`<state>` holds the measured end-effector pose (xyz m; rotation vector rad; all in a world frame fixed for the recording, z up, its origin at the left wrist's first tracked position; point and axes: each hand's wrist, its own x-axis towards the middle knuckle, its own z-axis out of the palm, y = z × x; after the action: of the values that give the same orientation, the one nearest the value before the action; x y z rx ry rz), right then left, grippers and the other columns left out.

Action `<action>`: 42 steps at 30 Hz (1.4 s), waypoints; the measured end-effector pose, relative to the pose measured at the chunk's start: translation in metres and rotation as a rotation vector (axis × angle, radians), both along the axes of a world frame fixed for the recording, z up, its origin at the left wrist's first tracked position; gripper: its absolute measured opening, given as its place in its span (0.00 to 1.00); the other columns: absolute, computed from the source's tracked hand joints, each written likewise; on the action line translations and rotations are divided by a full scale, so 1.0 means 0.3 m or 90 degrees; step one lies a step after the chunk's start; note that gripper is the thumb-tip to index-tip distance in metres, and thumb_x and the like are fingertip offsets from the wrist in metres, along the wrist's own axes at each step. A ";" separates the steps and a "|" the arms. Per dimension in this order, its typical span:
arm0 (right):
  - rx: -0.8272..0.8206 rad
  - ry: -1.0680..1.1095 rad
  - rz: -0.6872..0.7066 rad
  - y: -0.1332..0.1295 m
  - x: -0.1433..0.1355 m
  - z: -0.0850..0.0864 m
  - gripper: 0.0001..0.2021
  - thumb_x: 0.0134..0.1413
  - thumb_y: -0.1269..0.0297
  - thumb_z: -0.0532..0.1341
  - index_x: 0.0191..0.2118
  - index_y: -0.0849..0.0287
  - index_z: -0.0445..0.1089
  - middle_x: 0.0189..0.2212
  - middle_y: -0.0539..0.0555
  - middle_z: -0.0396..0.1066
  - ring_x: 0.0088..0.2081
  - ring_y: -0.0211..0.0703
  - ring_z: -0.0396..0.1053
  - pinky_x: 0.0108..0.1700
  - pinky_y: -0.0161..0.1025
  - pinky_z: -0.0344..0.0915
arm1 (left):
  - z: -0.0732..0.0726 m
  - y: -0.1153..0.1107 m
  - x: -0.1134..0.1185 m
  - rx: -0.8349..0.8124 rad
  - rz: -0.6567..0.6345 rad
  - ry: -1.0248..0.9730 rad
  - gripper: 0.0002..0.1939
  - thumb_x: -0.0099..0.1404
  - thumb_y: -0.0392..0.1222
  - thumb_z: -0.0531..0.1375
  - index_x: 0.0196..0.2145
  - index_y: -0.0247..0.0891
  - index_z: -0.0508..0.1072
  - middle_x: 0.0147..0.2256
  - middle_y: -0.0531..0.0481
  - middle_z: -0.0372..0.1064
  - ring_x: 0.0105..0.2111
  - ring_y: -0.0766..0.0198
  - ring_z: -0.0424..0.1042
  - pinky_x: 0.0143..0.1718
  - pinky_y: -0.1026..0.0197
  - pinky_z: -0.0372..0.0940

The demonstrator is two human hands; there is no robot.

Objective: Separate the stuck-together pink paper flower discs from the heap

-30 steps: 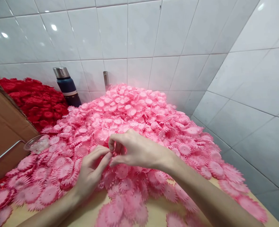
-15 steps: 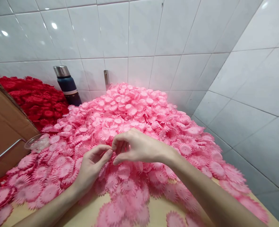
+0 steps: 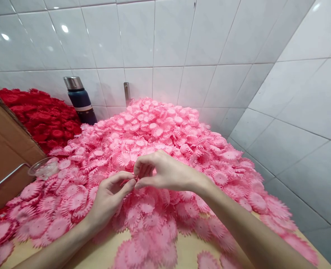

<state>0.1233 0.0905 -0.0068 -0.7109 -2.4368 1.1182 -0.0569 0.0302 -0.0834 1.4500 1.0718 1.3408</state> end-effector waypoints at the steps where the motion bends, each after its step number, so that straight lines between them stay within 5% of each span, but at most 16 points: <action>1: -0.012 0.001 0.002 0.001 0.001 0.000 0.08 0.52 0.61 0.67 0.35 0.60 0.73 0.32 0.51 0.76 0.34 0.38 0.72 0.37 0.36 0.69 | 0.001 -0.001 0.001 -0.008 0.002 -0.005 0.05 0.63 0.40 0.62 0.34 0.37 0.77 0.34 0.48 0.75 0.36 0.63 0.73 0.40 0.61 0.67; 21: -0.166 0.023 0.006 0.027 0.020 -0.018 0.06 0.55 0.66 0.65 0.37 0.61 0.71 0.35 0.53 0.77 0.38 0.41 0.76 0.42 0.37 0.73 | 0.016 -0.006 0.004 -0.060 -0.010 -0.017 0.07 0.66 0.42 0.59 0.35 0.36 0.73 0.34 0.49 0.71 0.36 0.63 0.68 0.40 0.62 0.63; 29: -0.104 0.053 -0.045 0.027 0.008 -0.028 0.03 0.51 0.73 0.64 0.33 0.61 0.69 0.31 0.51 0.74 0.34 0.38 0.74 0.38 0.36 0.72 | 0.000 -0.003 -0.001 -0.053 0.006 -0.024 0.05 0.66 0.42 0.59 0.35 0.38 0.73 0.34 0.50 0.70 0.36 0.64 0.68 0.39 0.62 0.63; 37: -0.155 0.043 -0.009 0.041 0.018 -0.034 0.09 0.50 0.65 0.68 0.36 0.62 0.70 0.35 0.55 0.76 0.37 0.42 0.75 0.42 0.41 0.73 | 0.004 0.003 -0.001 -0.044 0.033 -0.026 0.04 0.64 0.39 0.60 0.33 0.37 0.73 0.33 0.50 0.71 0.35 0.64 0.69 0.40 0.62 0.64; 42: -0.095 0.034 -0.035 0.031 0.003 -0.042 0.10 0.49 0.64 0.69 0.35 0.61 0.70 0.32 0.52 0.75 0.33 0.40 0.74 0.37 0.38 0.73 | 0.004 0.002 -0.001 -0.041 0.023 -0.023 0.04 0.64 0.39 0.61 0.34 0.37 0.75 0.34 0.49 0.73 0.37 0.63 0.71 0.42 0.62 0.66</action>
<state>0.1242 0.0998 -0.0192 -0.7770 -2.2935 1.2901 -0.0572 0.0308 -0.0821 1.3614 1.1119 1.3405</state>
